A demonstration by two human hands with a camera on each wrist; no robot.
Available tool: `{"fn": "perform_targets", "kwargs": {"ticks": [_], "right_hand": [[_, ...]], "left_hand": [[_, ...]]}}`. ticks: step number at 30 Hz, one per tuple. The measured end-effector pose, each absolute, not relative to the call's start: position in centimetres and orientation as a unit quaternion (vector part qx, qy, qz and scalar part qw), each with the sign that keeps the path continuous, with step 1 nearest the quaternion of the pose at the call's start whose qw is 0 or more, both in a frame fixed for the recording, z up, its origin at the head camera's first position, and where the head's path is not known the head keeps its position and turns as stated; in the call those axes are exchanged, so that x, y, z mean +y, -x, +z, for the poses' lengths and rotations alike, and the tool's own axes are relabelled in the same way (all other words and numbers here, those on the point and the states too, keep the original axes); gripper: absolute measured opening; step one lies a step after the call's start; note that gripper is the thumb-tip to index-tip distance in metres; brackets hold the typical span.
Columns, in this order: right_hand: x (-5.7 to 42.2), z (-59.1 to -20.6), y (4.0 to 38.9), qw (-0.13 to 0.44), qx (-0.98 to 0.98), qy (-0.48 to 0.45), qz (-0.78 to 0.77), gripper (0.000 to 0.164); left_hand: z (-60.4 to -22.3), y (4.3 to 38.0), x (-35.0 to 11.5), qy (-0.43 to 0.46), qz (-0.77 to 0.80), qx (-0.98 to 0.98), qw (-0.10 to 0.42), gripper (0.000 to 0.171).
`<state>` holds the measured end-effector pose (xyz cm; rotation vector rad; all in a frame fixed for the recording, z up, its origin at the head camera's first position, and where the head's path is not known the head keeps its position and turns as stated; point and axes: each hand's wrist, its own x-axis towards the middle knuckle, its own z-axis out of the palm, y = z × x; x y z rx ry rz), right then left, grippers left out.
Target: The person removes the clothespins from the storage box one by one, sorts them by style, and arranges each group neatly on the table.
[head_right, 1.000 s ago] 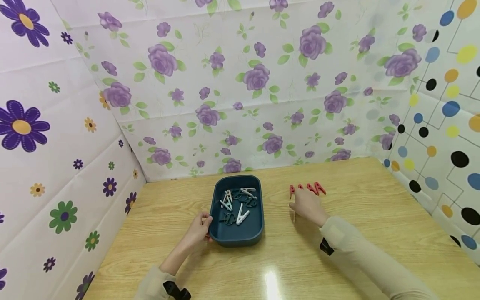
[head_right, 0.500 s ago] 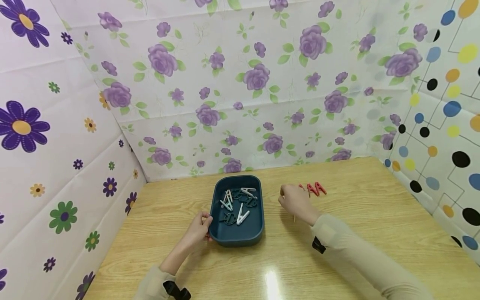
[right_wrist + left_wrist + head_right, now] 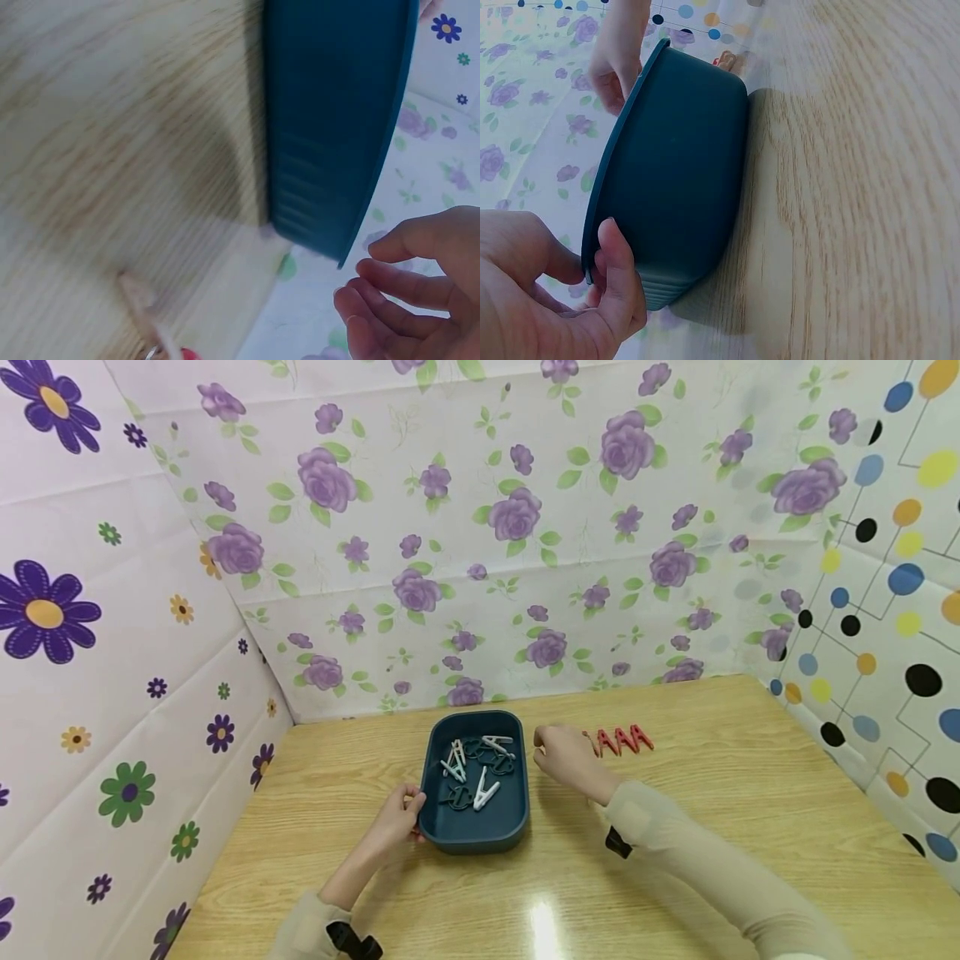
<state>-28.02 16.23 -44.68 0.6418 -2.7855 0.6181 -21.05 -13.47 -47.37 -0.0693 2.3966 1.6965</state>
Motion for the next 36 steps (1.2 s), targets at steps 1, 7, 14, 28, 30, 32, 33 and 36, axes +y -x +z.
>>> {"fn": "perform_targets", "kwargs": {"ticks": [1, 7, 14, 28, 30, 32, 33, 36], "right_hand": [[16.0, -44.6, 28.0, 0.111, -0.948, -0.22, 0.204, 0.009], [14.9, -44.4, 28.2, 0.119, -0.946, -0.244, 0.179, 0.009], [13.7, -43.6, 28.5, 0.076, -0.951, -0.247, 0.169, 0.008], [11.5, -42.0, 29.6, -0.054, -0.949, -0.289, 0.118, 0.022], [11.2, -41.8, 29.8, -0.074, -0.942, -0.308, 0.111, 0.025], [10.8, -41.6, 29.8, -0.099, -0.933, -0.332, 0.1, 0.027], [10.7, -41.5, 29.9, -0.113, -0.927, -0.346, 0.096, 0.028], [10.1, -41.2, 29.9, -0.152, -0.911, -0.376, 0.076, 0.029]], "left_hand": [[-47.4, 21.1, -13.5, 0.024, 0.575, 0.812, 0.102, 0.021], [-47.4, 21.1, -13.5, 0.023, 0.576, 0.811, 0.102, 0.023], [-47.3, 21.1, -13.6, 0.024, 0.58, 0.807, 0.105, 0.019], [-47.1, 20.9, -13.5, 0.02, 0.578, 0.808, 0.109, 0.019], [-47.0, 20.9, -13.5, 0.02, 0.579, 0.808, 0.11, 0.018], [-47.0, 20.9, -13.5, 0.021, 0.58, 0.807, 0.11, 0.018], [-47.0, 20.9, -13.5, 0.018, 0.58, 0.807, 0.109, 0.018], [-47.0, 20.9, -13.5, 0.02, 0.581, 0.806, 0.109, 0.016]]}}
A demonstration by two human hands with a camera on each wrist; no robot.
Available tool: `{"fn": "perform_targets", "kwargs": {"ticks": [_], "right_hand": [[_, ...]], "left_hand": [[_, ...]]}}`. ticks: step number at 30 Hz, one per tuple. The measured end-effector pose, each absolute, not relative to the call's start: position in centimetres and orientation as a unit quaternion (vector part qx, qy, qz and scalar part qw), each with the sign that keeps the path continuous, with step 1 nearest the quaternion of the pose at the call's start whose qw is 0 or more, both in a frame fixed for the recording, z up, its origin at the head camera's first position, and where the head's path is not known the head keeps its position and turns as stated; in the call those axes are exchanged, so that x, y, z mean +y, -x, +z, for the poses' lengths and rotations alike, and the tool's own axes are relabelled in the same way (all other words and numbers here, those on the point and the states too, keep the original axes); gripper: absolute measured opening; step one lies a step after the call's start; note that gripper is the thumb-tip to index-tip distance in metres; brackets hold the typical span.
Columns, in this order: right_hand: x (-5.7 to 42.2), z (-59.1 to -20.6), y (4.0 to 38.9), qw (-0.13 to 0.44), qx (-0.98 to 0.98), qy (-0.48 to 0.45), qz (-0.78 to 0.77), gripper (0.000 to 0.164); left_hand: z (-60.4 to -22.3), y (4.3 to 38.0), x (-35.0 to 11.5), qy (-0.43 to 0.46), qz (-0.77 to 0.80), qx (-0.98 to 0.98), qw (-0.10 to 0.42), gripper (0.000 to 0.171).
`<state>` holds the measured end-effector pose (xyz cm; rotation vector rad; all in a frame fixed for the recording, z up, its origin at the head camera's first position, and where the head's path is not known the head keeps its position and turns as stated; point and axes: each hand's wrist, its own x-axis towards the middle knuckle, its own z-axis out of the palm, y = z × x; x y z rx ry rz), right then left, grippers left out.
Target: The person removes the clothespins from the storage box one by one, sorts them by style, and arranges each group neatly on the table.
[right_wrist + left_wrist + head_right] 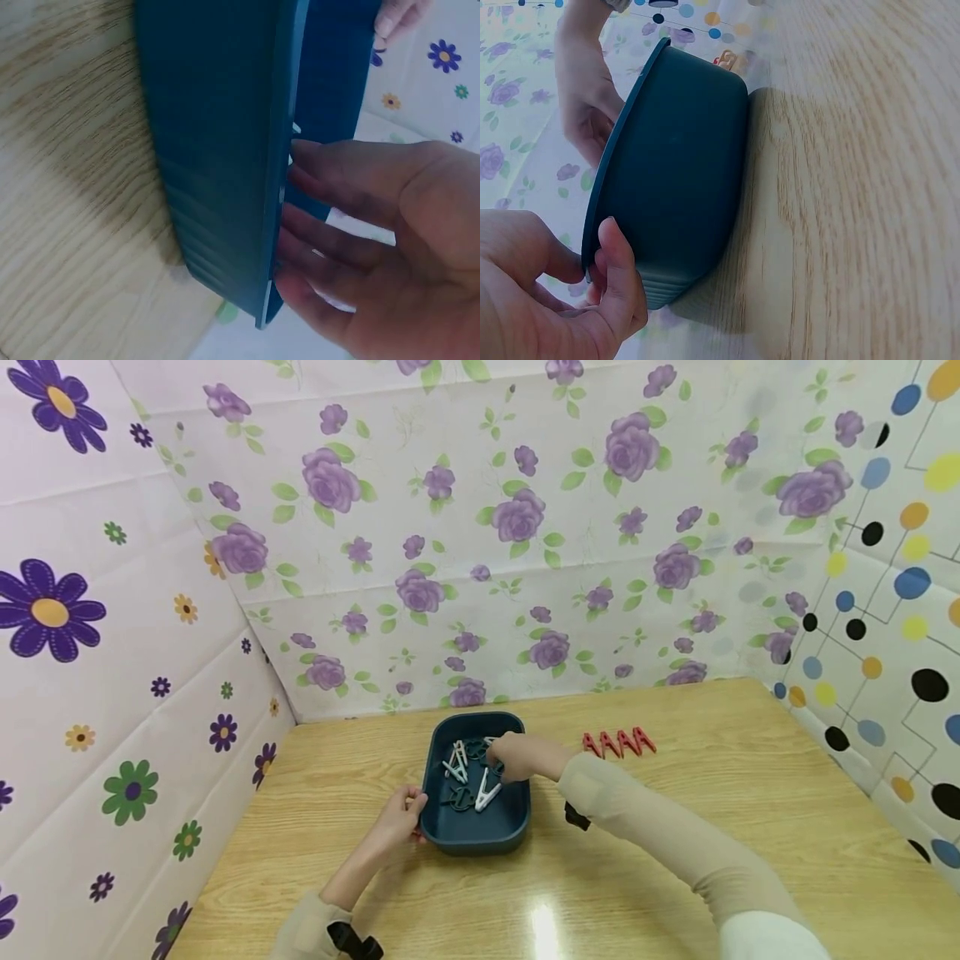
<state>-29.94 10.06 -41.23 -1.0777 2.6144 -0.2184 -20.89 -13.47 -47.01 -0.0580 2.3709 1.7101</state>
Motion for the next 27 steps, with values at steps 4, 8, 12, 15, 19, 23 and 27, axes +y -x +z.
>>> {"fn": "perform_targets", "kwargs": {"ticks": [4, 8, 12, 15, 19, 23, 27], "right_hand": [[9.2, -41.1, 30.2, 0.17, 0.895, 0.41, -0.034, 0.027], [8.2, -40.8, 30.6, 0.184, 0.887, 0.423, -0.006, 0.028], [7.0, -40.6, 30.9, 0.206, 0.891, 0.405, -0.001, 0.031], [6.2, -41.3, 31.1, 0.207, 0.894, 0.397, -0.002, 0.031], [5.3, -43.0, 31.3, 0.209, 0.904, 0.374, 0.004, 0.03], [4.7, -44.3, 31.3, 0.213, 0.915, 0.341, 0.032, 0.033], [4.4, -45.0, 31.2, 0.2, 0.921, 0.33, 0.054, 0.027]], "left_hand": [[-47.0, 20.9, -13.5, 0.021, 0.581, 0.806, 0.11, 0.015], [-47.1, 20.9, -13.5, 0.025, 0.58, 0.807, 0.111, 0.015], [-47.3, 20.9, -13.6, 0.026, 0.575, 0.81, 0.11, 0.018], [-47.4, 21.0, -13.6, 0.028, 0.571, 0.814, 0.108, 0.021], [-47.4, 20.9, -13.6, 0.029, 0.572, 0.812, 0.108, 0.022], [-47.3, 20.8, -13.5, 0.029, 0.576, 0.81, 0.106, 0.022], [-47.2, 20.8, -13.4, 0.032, 0.575, 0.811, 0.106, 0.023]]}}
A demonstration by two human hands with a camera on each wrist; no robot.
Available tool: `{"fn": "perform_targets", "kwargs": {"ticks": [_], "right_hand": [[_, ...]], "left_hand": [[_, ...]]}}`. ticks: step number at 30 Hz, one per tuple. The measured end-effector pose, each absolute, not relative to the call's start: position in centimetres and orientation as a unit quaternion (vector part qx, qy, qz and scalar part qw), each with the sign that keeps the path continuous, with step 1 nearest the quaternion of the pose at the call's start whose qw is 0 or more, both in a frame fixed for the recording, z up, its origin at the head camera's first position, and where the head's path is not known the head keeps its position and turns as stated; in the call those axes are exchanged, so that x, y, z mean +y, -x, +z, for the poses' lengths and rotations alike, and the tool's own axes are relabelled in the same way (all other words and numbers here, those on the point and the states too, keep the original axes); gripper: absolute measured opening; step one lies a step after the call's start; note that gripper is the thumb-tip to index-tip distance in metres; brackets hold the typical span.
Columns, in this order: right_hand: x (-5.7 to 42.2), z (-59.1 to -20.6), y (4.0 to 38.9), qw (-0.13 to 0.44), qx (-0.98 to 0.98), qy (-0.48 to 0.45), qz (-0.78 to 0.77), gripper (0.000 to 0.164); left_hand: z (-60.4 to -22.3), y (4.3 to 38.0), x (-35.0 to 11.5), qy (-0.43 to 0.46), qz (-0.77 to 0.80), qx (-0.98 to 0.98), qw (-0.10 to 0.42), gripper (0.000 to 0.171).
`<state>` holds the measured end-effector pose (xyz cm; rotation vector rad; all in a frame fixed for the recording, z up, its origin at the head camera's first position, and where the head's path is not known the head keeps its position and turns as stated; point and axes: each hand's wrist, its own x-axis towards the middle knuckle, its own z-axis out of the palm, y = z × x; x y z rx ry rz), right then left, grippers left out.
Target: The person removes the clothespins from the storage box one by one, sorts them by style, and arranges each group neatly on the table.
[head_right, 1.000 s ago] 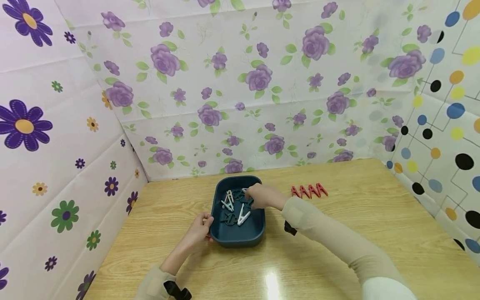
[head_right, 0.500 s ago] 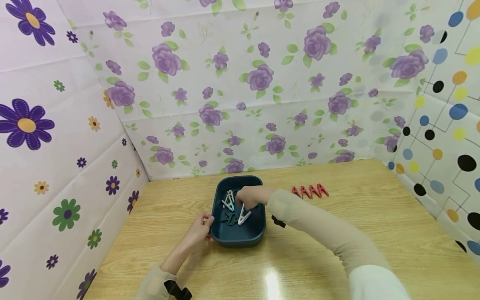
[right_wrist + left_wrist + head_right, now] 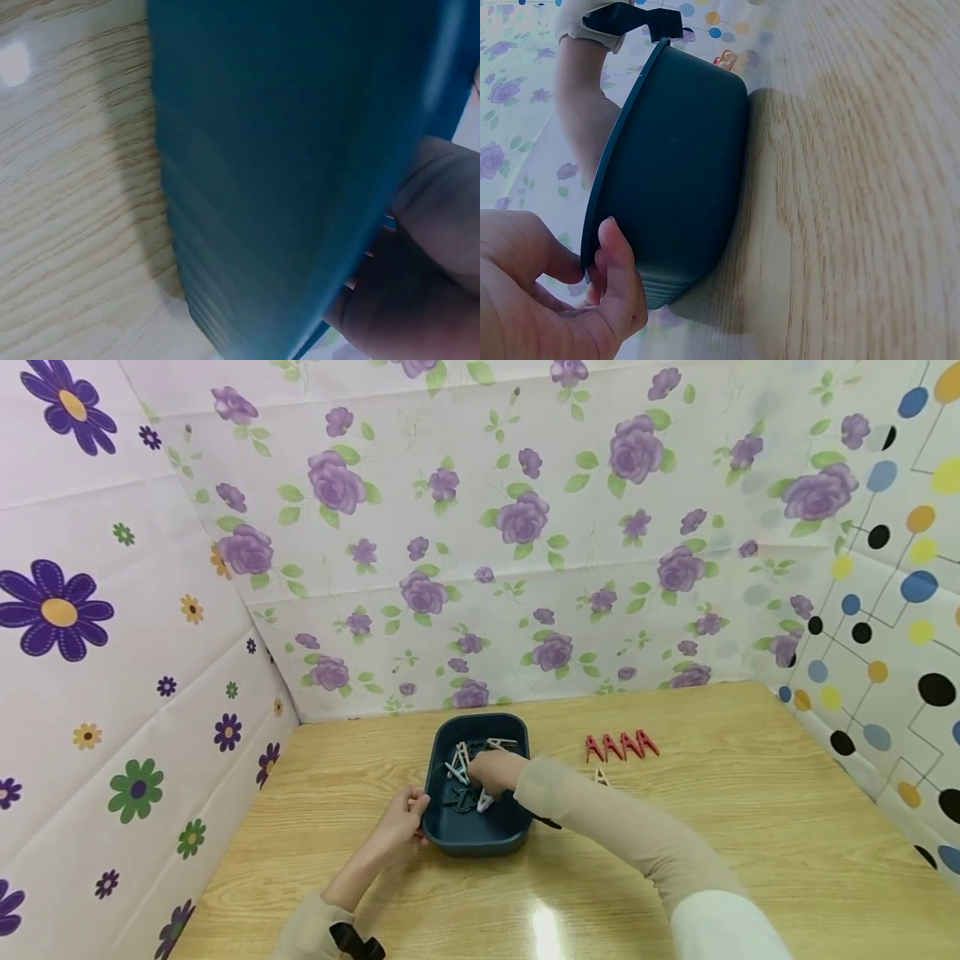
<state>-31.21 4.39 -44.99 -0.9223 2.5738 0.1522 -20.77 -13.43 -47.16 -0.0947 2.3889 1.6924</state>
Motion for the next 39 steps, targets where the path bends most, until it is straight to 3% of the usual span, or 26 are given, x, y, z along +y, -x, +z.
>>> {"fn": "perform_targets", "kwargs": {"ticks": [10, 21, 39], "right_hand": [[5.0, -45.8, 31.0, 0.109, 0.935, 0.324, 0.091, 0.026], [5.6, -44.5, 29.6, 0.201, 0.936, 0.289, 0.006, 0.026], [6.5, -43.8, 29.3, 0.139, 0.945, 0.297, 0.022, 0.02]], "left_hand": [[-47.2, 20.8, -13.4, 0.03, 0.572, 0.813, 0.108, 0.024], [-47.1, 21.0, -13.3, 0.037, 0.569, 0.814, 0.112, 0.024], [-47.3, 20.9, -13.4, 0.036, 0.574, 0.811, 0.112, 0.024]]}}
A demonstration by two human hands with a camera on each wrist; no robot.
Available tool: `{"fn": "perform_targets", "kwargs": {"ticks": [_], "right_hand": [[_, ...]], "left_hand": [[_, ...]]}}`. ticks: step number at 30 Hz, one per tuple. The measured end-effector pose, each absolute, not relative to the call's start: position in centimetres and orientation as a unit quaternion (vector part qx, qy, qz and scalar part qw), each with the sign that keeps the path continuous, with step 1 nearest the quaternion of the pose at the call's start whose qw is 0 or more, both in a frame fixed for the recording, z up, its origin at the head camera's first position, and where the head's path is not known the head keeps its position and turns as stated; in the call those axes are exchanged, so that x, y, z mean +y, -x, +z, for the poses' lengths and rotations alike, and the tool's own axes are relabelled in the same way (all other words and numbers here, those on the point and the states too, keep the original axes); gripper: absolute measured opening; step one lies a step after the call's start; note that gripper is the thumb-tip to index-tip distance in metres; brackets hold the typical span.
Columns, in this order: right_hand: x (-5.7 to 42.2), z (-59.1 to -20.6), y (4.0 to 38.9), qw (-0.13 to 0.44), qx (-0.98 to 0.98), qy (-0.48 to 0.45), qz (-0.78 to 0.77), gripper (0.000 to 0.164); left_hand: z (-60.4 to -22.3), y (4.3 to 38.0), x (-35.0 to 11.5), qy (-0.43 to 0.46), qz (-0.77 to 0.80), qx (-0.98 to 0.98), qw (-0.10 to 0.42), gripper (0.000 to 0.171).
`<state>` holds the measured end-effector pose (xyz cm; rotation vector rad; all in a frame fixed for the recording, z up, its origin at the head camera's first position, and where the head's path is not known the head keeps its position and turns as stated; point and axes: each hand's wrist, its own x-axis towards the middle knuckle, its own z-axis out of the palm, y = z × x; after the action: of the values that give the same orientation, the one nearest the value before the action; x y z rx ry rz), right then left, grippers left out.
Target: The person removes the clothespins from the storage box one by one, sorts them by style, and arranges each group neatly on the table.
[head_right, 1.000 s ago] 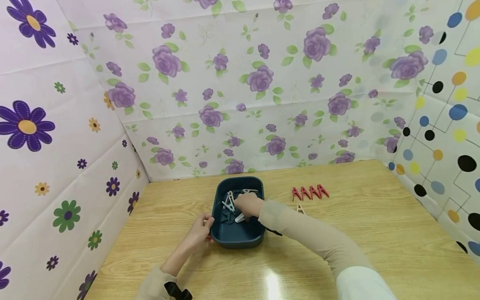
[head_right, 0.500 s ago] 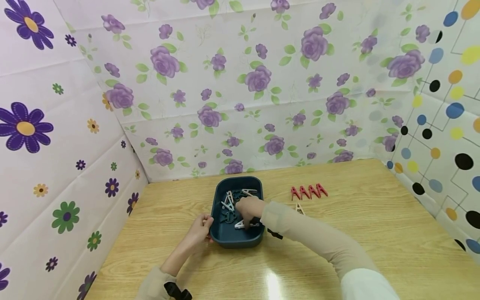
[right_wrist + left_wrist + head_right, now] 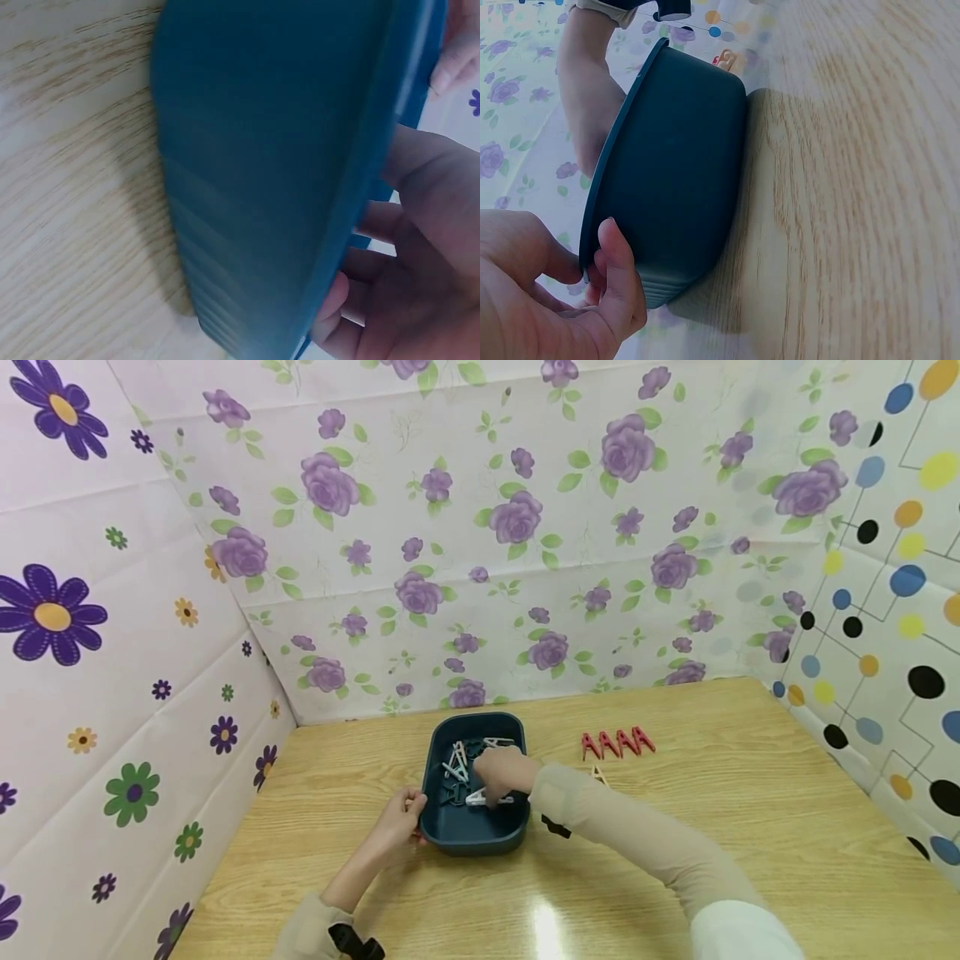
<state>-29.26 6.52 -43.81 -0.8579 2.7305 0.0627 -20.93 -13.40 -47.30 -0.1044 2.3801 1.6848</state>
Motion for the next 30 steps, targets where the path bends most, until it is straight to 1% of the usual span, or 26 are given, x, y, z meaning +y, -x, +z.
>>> {"fn": "perform_targets", "kwargs": {"ticks": [5, 14, 20, 30], "right_hand": [[7.5, -43.8, 29.4, 0.107, 0.945, 0.307, -0.03, 0.023], [9.2, -43.9, 29.5, -0.004, 0.928, 0.357, -0.112, 0.025], [10.3, -43.9, 29.2, -0.069, 0.916, 0.359, -0.164, 0.025], [11.9, -44.0, 28.7, -0.088, 0.919, 0.331, -0.195, 0.031]], "left_hand": [[-47.4, 20.9, -13.4, 0.033, 0.577, 0.809, 0.11, 0.023], [-47.6, 21.0, -13.5, 0.03, 0.576, 0.81, 0.106, 0.023], [-47.6, 21.0, -13.5, 0.031, 0.577, 0.809, 0.105, 0.023], [-47.6, 21.0, -13.4, 0.035, 0.575, 0.81, 0.108, 0.024]]}}
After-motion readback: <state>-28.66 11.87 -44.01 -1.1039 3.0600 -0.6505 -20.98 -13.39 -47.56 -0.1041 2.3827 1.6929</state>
